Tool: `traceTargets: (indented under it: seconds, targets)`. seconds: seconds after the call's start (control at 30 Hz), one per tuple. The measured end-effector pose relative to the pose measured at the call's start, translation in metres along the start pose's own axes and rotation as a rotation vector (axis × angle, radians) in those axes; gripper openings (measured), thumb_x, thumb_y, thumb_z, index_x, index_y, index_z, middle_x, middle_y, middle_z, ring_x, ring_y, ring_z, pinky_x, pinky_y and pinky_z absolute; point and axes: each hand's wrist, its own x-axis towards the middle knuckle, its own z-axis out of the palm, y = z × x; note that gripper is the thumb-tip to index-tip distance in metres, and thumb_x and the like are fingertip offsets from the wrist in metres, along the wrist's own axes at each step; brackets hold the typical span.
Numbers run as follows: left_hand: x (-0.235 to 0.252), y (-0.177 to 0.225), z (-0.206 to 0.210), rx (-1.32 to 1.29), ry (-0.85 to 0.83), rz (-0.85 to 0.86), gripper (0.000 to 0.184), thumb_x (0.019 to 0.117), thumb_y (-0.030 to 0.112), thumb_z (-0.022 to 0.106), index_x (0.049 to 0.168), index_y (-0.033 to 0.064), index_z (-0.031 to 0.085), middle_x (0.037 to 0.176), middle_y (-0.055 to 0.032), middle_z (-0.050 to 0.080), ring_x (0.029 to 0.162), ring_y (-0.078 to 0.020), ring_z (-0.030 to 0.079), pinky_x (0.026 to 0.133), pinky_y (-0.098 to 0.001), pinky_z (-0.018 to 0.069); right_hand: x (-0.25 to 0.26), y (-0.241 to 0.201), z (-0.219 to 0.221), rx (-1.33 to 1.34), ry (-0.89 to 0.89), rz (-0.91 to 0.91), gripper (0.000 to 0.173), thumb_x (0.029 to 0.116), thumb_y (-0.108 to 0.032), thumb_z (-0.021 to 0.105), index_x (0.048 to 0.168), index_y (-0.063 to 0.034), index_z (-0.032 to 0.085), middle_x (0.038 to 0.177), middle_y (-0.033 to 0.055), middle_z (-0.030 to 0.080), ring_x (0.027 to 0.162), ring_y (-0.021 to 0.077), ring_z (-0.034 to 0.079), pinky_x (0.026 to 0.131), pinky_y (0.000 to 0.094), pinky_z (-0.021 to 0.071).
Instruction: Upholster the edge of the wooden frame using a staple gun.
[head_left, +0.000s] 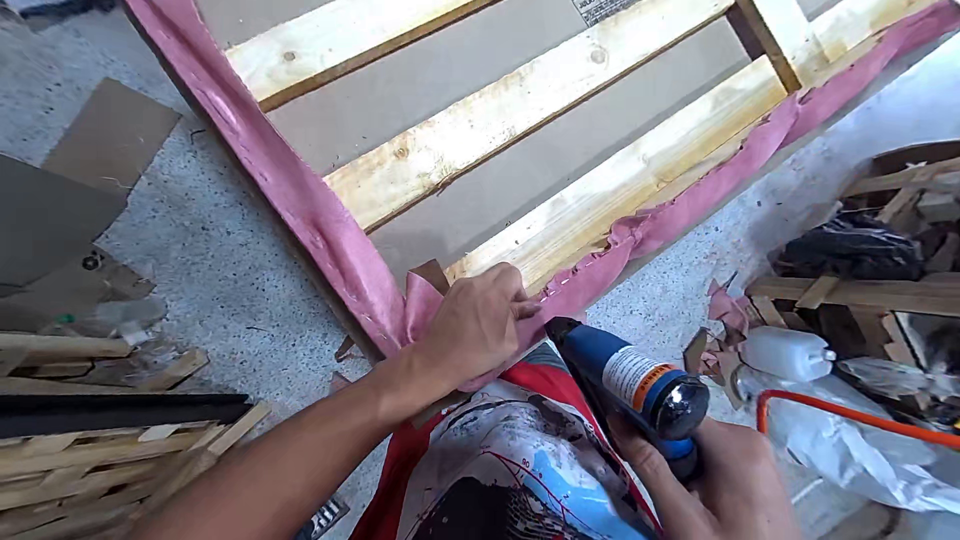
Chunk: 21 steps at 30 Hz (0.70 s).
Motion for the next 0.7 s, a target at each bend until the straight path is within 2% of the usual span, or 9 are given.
traceTargets:
  seconds: [0.1, 0.23, 0.4, 0.53, 0.63, 0.7]
  targets:
    - [0.007, 0.005, -0.005, -0.066, -0.105, -0.263, 0.021, 0.0989, 0.026, 0.068, 0.084, 0.0121, 0.064, 0.078, 0.0005, 0.062, 0.069, -0.0126, 0.061, 0.062, -0.0346, 0.0541, 0.010, 0.003, 0.010, -0.006, 0.008, -0.029, 0.031, 0.0980, -0.043, 0.061, 0.100, -0.0144, 0.071, 0.073, -0.0064, 0.068, 0.061, -0.0022, 0.062, 0.050, 0.0223, 0.0503]
    - [0.013, 0.003, -0.009, -0.119, -0.185, -0.415, 0.022, 0.1015, 0.028, 0.064, 0.087, 0.0123, 0.065, 0.072, 0.0003, 0.060, 0.064, -0.0133, 0.060, 0.059, -0.0357, 0.0524, 0.019, 0.002, 0.016, 0.019, 0.021, -0.018, 0.032, 0.0999, -0.045, 0.059, 0.099, -0.0147, 0.071, 0.072, -0.0076, 0.067, 0.060, -0.0029, 0.061, 0.049, 0.0218, 0.0505]
    - [0.016, 0.002, -0.012, -0.122, -0.257, -0.452, 0.022, 0.1020, 0.032, 0.063, 0.088, 0.0146, 0.066, 0.074, 0.0023, 0.061, 0.065, -0.0112, 0.059, 0.060, -0.0339, 0.0523, 0.019, -0.014, 0.015, -0.067, -0.016, 0.014, 0.031, 0.0975, -0.041, 0.061, 0.097, -0.0118, 0.070, 0.070, -0.0042, 0.067, 0.060, -0.0007, 0.061, 0.050, 0.0236, 0.0497]
    - [0.014, -0.001, -0.018, -0.108, -0.242, -0.440, 0.022, 0.1005, 0.035, 0.066, 0.088, 0.0180, 0.071, 0.066, 0.0059, 0.062, 0.058, -0.0072, 0.059, 0.053, -0.0309, 0.0508, 0.015, -0.019, 0.019, -0.061, -0.028, -0.001, 0.029, 0.0977, -0.040, 0.063, 0.096, -0.0116, 0.070, 0.070, -0.0037, 0.067, 0.061, -0.0008, 0.062, 0.051, 0.0221, 0.0498]
    - [0.016, -0.010, -0.038, -0.067, -0.281, -0.443, 0.037, 0.1009, 0.047, 0.063, 0.083, 0.0151, 0.072, 0.065, 0.0022, 0.062, 0.059, -0.0130, 0.060, 0.056, -0.0400, 0.0520, 0.013, -0.016, 0.020, -0.062, -0.007, -0.026, 0.029, 0.0974, -0.040, 0.062, 0.096, -0.0117, 0.070, 0.070, -0.0037, 0.066, 0.060, 0.0000, 0.061, 0.050, 0.0233, 0.0493]
    - [0.016, -0.007, -0.063, 0.016, -0.376, -0.425, 0.049, 0.0963, 0.064, 0.057, 0.089, 0.0187, 0.074, 0.068, 0.0030, 0.066, 0.062, -0.0133, 0.064, 0.059, -0.0423, 0.0557, 0.008, -0.013, 0.011, -0.040, -0.008, -0.011, 0.032, 0.0982, -0.043, 0.063, 0.097, -0.0112, 0.070, 0.070, -0.0027, 0.067, 0.059, 0.0016, 0.061, 0.050, 0.0258, 0.0499]
